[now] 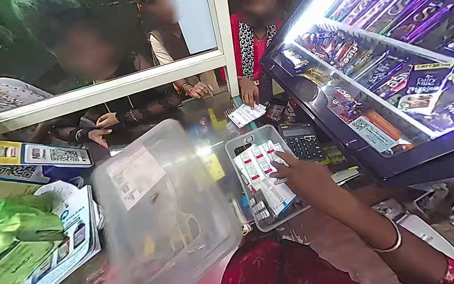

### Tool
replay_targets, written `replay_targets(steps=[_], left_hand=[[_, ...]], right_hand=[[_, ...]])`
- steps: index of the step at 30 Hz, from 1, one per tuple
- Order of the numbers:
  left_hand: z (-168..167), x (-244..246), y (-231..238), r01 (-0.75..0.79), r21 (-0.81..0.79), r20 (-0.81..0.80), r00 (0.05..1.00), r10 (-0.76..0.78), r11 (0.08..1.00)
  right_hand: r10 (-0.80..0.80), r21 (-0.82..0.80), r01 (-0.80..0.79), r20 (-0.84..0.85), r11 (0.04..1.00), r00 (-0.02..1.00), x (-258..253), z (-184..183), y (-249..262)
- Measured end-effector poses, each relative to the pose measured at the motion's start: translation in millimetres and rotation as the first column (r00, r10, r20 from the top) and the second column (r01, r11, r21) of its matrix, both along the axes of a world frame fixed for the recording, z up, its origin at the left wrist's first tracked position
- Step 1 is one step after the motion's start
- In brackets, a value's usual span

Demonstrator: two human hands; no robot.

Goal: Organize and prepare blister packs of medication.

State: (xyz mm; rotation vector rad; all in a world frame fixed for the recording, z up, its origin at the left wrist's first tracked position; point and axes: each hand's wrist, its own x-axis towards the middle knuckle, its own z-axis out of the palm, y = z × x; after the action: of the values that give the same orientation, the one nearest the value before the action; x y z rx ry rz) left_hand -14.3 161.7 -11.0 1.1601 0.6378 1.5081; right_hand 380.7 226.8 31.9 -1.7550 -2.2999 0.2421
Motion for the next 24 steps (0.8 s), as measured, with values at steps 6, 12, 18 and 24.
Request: replay_targets(steps=[6, 12, 18, 24], left_hand=[[0, 130, 37, 0.432, -0.286, -0.064, 0.882, -0.467, 0.855], [-6, 164, 52, -0.041, 0.114, -0.947, 0.297, 0.121, 0.993], [2, 188, 84, -0.218, -0.025, -0.935, 0.35, 0.054, 0.976], [-21, 204, 124, -0.063, -0.131, -0.557, 0.83, -0.02, 0.989]], right_hand=[[-0.086, -0.008, 0.123, -0.76, 0.992, 0.644, 35, -5, -25], [-0.334, 0.123, 0.392, -0.332, 0.912, 0.882, 46, -21, -39], [-0.357, 0.091, 0.38, -0.2, 0.92, 0.912, 35, -16, -15], [-0.198, -0.095, 0.175, -0.361, 0.98, 0.911, 56, -24, 19]])
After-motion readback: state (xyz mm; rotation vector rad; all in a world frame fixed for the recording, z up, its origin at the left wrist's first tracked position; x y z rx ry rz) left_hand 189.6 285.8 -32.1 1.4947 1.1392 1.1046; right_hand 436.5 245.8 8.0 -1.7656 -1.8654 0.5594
